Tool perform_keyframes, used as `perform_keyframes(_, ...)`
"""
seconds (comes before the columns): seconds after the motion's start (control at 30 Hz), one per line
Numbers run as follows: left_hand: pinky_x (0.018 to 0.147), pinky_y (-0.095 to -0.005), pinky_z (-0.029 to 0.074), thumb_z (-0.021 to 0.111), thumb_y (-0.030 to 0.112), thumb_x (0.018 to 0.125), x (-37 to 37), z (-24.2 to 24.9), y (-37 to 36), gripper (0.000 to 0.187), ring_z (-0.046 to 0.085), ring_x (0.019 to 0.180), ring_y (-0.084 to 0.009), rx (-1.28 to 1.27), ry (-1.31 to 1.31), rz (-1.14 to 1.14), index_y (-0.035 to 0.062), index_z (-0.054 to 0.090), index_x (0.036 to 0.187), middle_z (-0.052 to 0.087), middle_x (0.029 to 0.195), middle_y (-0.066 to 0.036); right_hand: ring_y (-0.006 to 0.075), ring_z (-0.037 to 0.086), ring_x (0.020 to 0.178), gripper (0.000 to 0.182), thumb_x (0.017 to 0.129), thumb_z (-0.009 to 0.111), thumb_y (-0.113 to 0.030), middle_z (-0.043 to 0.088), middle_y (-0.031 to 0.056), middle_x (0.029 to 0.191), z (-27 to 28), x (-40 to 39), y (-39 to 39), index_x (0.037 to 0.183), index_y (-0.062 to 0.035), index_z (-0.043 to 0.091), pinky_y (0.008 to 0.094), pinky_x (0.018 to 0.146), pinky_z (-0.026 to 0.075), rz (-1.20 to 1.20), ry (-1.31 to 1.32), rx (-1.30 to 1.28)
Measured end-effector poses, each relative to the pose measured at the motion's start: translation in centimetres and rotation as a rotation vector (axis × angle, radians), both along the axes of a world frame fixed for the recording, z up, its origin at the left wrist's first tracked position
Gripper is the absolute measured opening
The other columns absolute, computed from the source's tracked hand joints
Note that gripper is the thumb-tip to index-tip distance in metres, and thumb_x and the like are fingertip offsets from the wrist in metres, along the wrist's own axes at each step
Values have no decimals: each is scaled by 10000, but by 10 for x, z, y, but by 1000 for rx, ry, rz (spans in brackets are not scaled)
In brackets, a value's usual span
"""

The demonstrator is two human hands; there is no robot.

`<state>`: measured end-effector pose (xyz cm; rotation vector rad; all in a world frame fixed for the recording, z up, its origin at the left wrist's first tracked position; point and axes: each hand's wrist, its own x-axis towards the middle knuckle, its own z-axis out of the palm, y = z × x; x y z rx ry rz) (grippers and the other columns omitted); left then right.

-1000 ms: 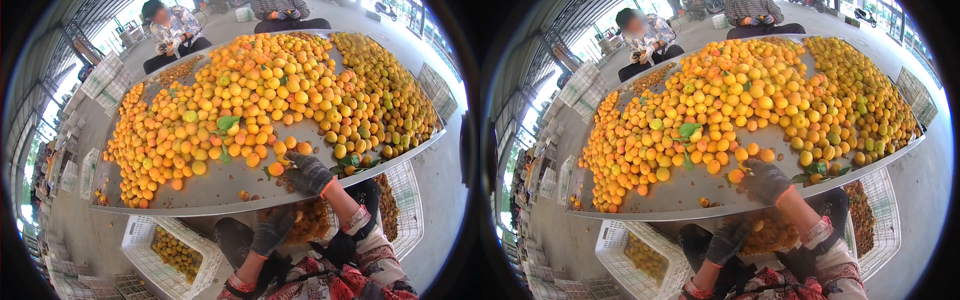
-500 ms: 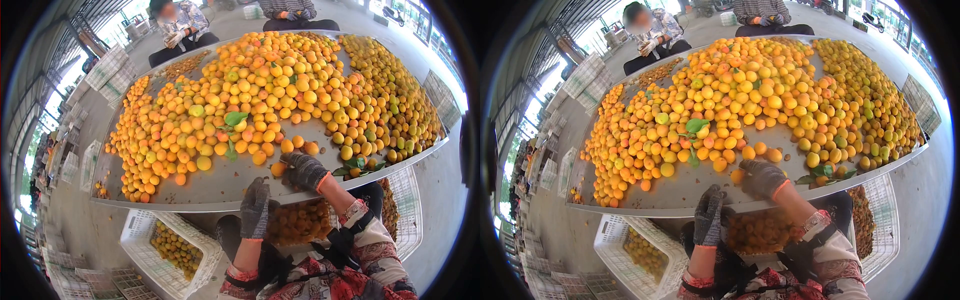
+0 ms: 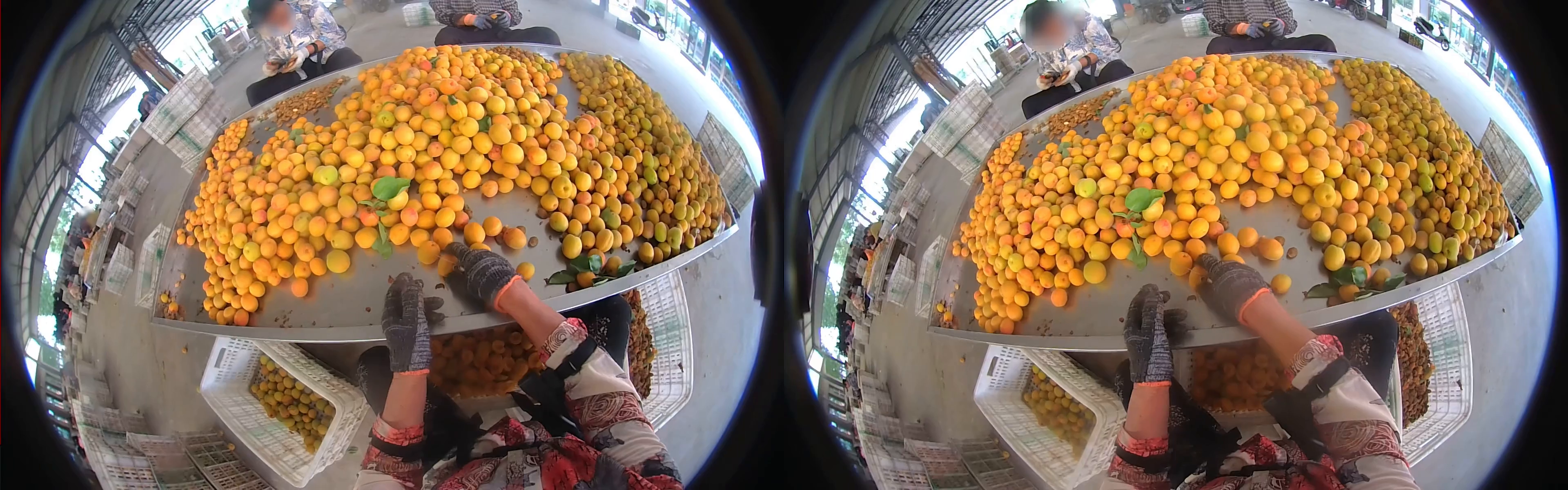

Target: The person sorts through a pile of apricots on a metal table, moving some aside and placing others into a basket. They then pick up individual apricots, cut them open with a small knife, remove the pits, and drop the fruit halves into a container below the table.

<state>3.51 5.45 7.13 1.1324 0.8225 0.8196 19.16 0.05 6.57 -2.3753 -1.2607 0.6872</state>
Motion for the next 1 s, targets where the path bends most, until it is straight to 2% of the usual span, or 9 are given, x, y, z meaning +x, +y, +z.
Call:
perform_keyframes(0.07, 479, -234, 492, 477, 206, 907, -2, 2, 0, 338, 610, 648, -142, 7, -7, -20, 4, 453, 1178, 569, 927, -79, 323, 575, 929, 470, 794, 523, -339, 599, 171, 1011, 0, 2, 3, 1218, -141, 476, 390, 800, 450, 27, -28, 30)
perform_keyframes(0.13, 740, -267, 469, 509, 185, 892, -1, 10, -2, 328, 548, 868, -146, -74, 32, -22, -10, 500, 1156, 585, 1000, -98, 322, 574, 932, 452, 791, 533, -346, 601, 166, 1007, 0, 1, -2, 1189, -134, 499, 387, 801, 451, -7, -26, 75)
perform_keyframes(0.47, 755, -241, 456, 543, 207, 873, 4, 15, 4, 362, 537, 926, -138, 101, 208, -269, 6, 497, 1170, 569, 1047, -91, 285, 597, 890, 507, 746, 670, -285, 593, 185, 975, 40, -21, -25, 1136, -13, 494, 345, 752, 474, 163, 158, 400)
perform_keyframes(0.6, 824, -292, 447, 547, 201, 860, -3, -5, 1, 393, 531, 976, -167, -229, -230, -279, 46, 465, 1212, 531, 1132, -100, 244, 599, 855, 490, 757, 672, -267, 600, 144, 952, 33, -21, -25, 1139, -20, 491, 325, 733, 481, 129, 147, 385)
perform_keyframes(0.67, 844, -311, 445, 547, 199, 858, -9, -6, -2, 405, 530, 988, -178, -379, -391, -278, 58, 452, 1226, 519, 1153, -100, 190, 590, 825, 425, 784, 649, -155, 598, 89, 930, 20, -16, -22, 1151, -24, 478, 301, 721, 486, 17, 355, 597)
perform_keyframes(0.73, 876, -363, 442, 543, 211, 864, -7, -17, 3, 432, 521, 1024, -203, -399, -644, -379, 70, 419, 1252, 515, 1153, -91, 143, 571, 801, 369, 794, 612, -32, 588, 55, 916, 33, -15, -40, 1139, -19, 482, 272, 705, 486, -41, 303, 456)
perform_keyframes(0.8, 877, -378, 447, 566, 223, 853, 0, -13, 1, 482, 514, 1025, -218, -466, -669, -275, 77, 379, 1273, 477, 1177, -108, 120, 559, 780, 360, 801, 589, 16, 587, 52, 915, 44, -16, -51, 1143, -12, 480, 250, 688, 481, -526, 1060, 577)
perform_keyframes(0.83, 878, -393, 453, 588, 235, 841, 4, -11, 2, 538, 506, 1026, -233, -533, -693, -172, 84, 340, 1293, 439, 1200, -125, 109, 557, 763, 337, 824, 574, -10, 582, 41, 909, 37, -18, -55, 1148, -6, 479, 240, 666, 474, -347, 802, 712)
perform_keyframes(1.0, 888, -406, 456, 608, 181, 831, 14, -8, 6, 523, 493, 1046, -232, -381, -673, -206, 84, 357, 1279, 428, 1201, -118, 103, 553, 798, 315, 859, 530, -41, 574, 29, 906, 49, -29, -68, 1166, -2, 474, 241, 691, 471, -380, 932, 682)
